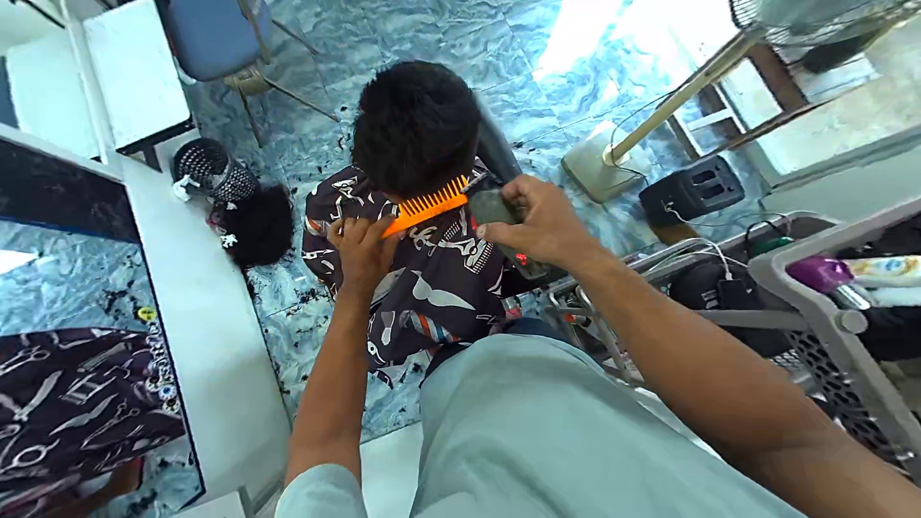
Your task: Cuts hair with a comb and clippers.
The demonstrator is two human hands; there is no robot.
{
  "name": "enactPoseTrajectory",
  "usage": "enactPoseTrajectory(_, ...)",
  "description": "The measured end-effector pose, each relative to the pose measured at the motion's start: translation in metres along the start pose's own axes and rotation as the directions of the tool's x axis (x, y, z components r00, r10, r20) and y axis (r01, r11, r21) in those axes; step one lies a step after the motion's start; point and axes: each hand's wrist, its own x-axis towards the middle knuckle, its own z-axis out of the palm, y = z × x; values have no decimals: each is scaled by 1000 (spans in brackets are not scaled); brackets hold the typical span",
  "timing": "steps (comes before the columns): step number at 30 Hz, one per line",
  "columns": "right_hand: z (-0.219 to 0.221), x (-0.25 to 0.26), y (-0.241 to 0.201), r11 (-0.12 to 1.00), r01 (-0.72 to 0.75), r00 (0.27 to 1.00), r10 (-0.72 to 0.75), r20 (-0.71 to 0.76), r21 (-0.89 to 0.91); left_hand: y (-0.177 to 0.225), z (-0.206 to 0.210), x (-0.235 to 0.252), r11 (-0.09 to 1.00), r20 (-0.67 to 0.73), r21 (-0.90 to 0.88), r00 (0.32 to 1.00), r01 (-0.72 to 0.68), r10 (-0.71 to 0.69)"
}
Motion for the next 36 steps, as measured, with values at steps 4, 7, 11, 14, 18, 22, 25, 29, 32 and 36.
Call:
enactPoseTrajectory(4, 10, 24, -12, 975, 14, 993, 13, 117, -223, 0, -15, 14, 990, -78, 141, 997, 26, -15)
enactPoseTrajectory(7, 14, 32, -14, 971, 0, 990, 34, 138, -237, 3, -24, 22, 982, -101, 186, 995, 20, -1)
enactPoseTrajectory(11, 18, 32, -17, 986, 2, 992, 20, 128, -167, 2, -27, 28, 978, -121, 211, 992, -4, 30)
enactPoseTrajectory(14, 24, 33, -17, 992, 78, 994, -70, 88, -98, 2, -28, 31, 973, -136, 229, 990, -11, 44)
enactPoseTrajectory(18, 19, 26, -10, 993, 96, 991, -89, 102, -65, 7, -33, 28, 978, 72, 190, 994, -90, 78)
enactPoseTrajectory(22, 9, 22, 2, 997, -1, 995, 9, 103, -75, 7, -31, 22, 981, 43, 171, 995, -92, 86)
enactPoseTrajectory(25, 6, 26, -3, 997, -2, 993, 12, 118, -78, 11, -31, 29, 979, -81, 194, 994, -56, 73)
enactPoseTrajectory(29, 10, 34, -14, 995, 103, 984, -99, 148, -17, 16, -34, 32, 977, -122, 201, 988, -64, 90)
enactPoseTrajectory(32, 8, 32, -13, 995, 88, 985, -80, 153, -46, 15, -36, 26, 981, 69, 171, 994, -96, 85)
enactPoseTrajectory(36, 4, 28, -10, 993, -17, 991, 32, 126, -119, 10, -32, 25, 984, -48, 178, 998, -26, 35)
